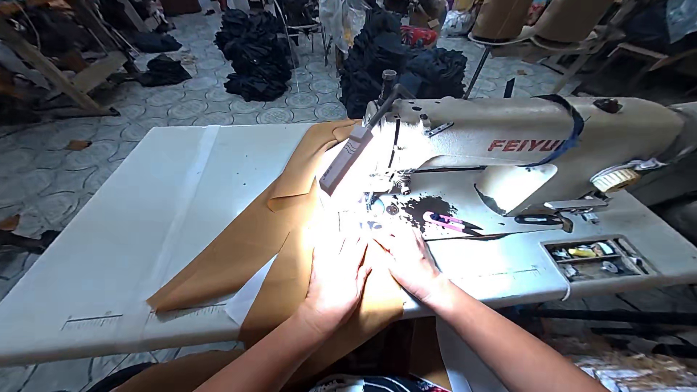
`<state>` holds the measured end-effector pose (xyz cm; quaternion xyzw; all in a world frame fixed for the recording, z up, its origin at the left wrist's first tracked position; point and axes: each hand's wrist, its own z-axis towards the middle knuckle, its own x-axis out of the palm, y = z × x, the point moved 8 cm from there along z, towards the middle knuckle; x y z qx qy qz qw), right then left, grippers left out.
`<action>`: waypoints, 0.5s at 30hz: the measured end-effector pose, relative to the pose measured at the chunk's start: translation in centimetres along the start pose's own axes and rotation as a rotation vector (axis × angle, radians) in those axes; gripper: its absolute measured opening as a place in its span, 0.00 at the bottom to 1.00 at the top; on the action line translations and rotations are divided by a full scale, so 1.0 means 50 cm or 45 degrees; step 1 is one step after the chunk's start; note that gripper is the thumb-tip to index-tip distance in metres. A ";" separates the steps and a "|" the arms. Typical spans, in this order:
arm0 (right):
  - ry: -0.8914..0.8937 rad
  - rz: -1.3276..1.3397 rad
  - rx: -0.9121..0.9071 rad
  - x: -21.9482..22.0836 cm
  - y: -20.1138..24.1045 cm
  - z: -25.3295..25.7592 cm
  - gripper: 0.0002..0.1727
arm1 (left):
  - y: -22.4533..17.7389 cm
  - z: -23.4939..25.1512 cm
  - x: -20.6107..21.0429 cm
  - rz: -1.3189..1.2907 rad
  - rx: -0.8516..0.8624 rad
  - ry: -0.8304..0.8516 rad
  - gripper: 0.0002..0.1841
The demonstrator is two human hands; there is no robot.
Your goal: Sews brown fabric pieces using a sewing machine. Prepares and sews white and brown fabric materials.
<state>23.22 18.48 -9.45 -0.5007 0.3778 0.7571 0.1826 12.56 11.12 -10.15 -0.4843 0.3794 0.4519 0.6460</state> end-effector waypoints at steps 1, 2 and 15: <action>-0.004 -0.031 0.001 0.000 0.002 -0.001 0.19 | 0.001 0.000 0.000 0.002 -0.003 0.017 0.28; -0.007 -0.058 0.001 0.002 0.004 -0.003 0.19 | 0.001 0.000 0.000 0.001 -0.003 0.028 0.28; 0.223 -0.194 0.233 0.002 -0.014 0.072 0.19 | 0.061 0.097 0.012 -0.073 0.270 0.224 0.29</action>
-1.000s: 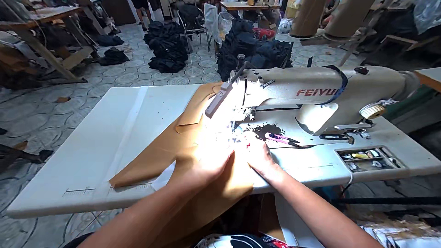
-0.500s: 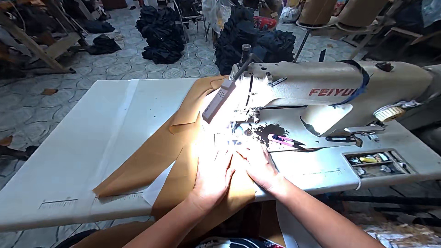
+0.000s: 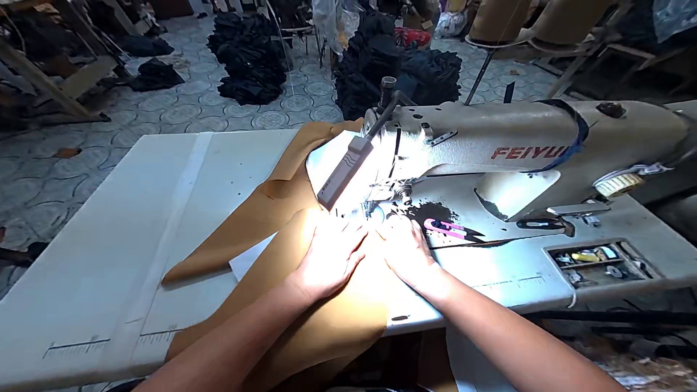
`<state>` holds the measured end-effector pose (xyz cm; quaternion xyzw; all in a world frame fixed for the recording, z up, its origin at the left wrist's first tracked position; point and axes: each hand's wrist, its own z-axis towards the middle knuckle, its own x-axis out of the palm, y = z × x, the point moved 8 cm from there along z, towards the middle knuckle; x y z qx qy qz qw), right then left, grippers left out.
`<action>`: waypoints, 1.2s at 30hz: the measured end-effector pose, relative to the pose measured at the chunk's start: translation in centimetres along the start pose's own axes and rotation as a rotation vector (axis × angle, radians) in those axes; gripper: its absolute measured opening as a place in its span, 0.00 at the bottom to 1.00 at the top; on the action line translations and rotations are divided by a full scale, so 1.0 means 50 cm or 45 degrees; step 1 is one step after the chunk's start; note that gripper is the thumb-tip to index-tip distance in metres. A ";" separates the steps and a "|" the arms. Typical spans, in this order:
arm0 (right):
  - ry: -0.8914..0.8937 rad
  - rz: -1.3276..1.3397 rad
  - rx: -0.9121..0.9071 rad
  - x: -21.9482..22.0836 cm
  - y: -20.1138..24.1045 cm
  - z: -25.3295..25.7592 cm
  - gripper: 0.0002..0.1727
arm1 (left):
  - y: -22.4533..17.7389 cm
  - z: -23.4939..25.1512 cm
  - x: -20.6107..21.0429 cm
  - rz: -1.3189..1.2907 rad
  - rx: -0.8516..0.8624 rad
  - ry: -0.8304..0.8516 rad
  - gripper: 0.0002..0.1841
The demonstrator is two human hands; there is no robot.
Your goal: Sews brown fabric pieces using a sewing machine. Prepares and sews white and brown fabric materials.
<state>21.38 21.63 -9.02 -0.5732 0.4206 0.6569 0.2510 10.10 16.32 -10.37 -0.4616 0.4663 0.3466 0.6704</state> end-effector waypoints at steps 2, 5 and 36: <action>0.029 0.025 0.044 0.000 -0.003 0.013 0.19 | 0.010 0.014 -0.003 -0.007 0.020 0.031 0.28; 0.023 0.043 0.087 0.000 -0.007 0.025 0.21 | 0.022 0.028 -0.005 -0.013 0.043 0.043 0.28; -0.127 0.181 0.125 0.003 -0.019 0.038 0.19 | 0.020 0.044 -0.024 0.033 0.185 0.097 0.23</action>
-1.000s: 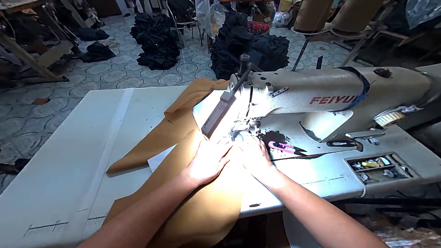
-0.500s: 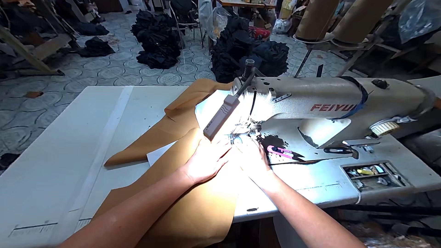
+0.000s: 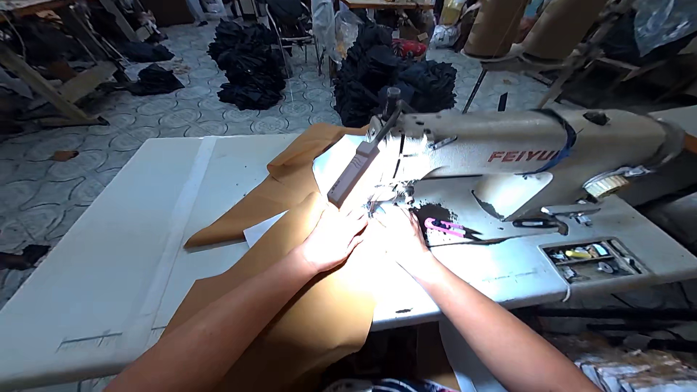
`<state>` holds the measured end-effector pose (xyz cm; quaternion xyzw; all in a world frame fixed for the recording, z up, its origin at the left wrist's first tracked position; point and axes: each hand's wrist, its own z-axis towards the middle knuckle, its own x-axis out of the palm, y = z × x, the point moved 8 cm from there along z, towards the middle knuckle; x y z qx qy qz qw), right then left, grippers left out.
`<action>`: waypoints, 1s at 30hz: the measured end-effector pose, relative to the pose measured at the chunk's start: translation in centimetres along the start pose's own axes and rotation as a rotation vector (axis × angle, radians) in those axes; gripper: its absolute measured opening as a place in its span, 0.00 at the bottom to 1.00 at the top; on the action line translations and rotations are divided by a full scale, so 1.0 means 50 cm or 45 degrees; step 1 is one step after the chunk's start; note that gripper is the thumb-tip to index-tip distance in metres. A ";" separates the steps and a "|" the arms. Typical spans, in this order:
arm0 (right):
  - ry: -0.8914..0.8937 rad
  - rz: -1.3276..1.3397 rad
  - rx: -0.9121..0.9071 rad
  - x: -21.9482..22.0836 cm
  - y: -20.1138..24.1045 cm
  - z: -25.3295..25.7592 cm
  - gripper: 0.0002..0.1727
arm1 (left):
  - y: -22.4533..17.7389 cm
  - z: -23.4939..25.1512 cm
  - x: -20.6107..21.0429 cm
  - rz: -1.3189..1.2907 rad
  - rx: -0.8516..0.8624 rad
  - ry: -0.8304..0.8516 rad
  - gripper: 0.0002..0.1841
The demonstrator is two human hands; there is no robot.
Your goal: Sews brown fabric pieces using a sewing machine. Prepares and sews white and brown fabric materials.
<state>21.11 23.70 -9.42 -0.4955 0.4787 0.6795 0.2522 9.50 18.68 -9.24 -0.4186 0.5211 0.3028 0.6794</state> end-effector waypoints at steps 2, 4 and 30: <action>-0.087 0.013 -0.062 0.001 -0.002 -0.001 0.19 | -0.057 -0.039 -0.005 0.050 0.067 -0.175 0.17; -0.128 0.056 -0.085 0.006 -0.014 0.004 0.19 | -0.135 -0.095 -0.004 0.019 -0.012 -0.221 0.16; -0.792 0.237 -0.561 0.053 0.064 -0.379 0.19 | -0.184 -0.236 0.042 -0.238 -0.176 -0.413 0.30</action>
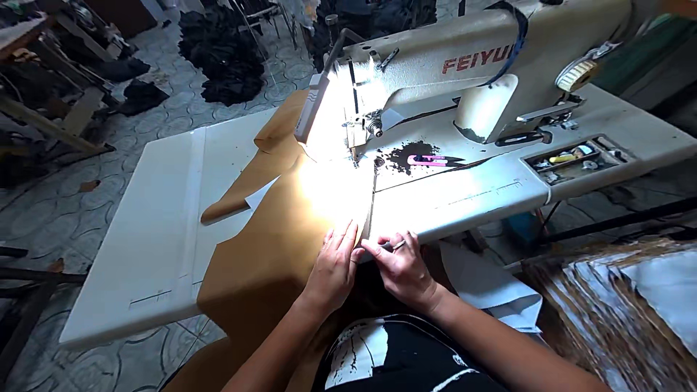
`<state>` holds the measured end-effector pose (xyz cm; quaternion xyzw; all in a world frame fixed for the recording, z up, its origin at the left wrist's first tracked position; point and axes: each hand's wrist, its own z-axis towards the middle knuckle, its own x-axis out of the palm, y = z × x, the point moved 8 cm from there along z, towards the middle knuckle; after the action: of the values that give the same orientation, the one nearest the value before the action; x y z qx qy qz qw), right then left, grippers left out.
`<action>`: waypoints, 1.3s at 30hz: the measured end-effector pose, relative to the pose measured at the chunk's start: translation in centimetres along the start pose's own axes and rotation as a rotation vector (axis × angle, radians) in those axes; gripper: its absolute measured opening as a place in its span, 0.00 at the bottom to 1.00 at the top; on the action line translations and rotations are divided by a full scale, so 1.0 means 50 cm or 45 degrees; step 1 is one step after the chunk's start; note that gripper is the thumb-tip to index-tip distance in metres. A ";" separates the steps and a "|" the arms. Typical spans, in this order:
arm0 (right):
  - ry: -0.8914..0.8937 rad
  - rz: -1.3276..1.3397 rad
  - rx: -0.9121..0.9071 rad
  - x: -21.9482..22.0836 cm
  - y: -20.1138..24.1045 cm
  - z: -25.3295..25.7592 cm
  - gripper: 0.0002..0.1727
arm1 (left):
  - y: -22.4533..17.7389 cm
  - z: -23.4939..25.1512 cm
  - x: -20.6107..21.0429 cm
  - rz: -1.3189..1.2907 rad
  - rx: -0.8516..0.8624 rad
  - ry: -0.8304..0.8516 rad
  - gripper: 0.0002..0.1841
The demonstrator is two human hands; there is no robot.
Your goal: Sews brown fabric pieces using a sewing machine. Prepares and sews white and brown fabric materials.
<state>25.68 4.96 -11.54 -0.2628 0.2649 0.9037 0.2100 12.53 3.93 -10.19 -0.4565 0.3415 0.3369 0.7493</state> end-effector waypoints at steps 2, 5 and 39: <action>0.034 -0.037 -0.006 0.012 0.008 0.000 0.17 | 0.002 0.001 -0.002 -0.017 -0.003 -0.012 0.29; 0.061 -0.080 -0.001 0.020 0.015 0.001 0.14 | 0.003 0.002 0.002 0.004 -0.035 0.018 0.27; 0.263 -0.060 -0.007 -0.012 -0.038 0.050 0.15 | -0.054 0.033 -0.022 0.088 0.135 -0.114 0.11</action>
<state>26.24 7.77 -10.10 -0.3612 0.2765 0.8673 0.2021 14.48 4.28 -7.48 -0.3885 0.3406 0.3642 0.7749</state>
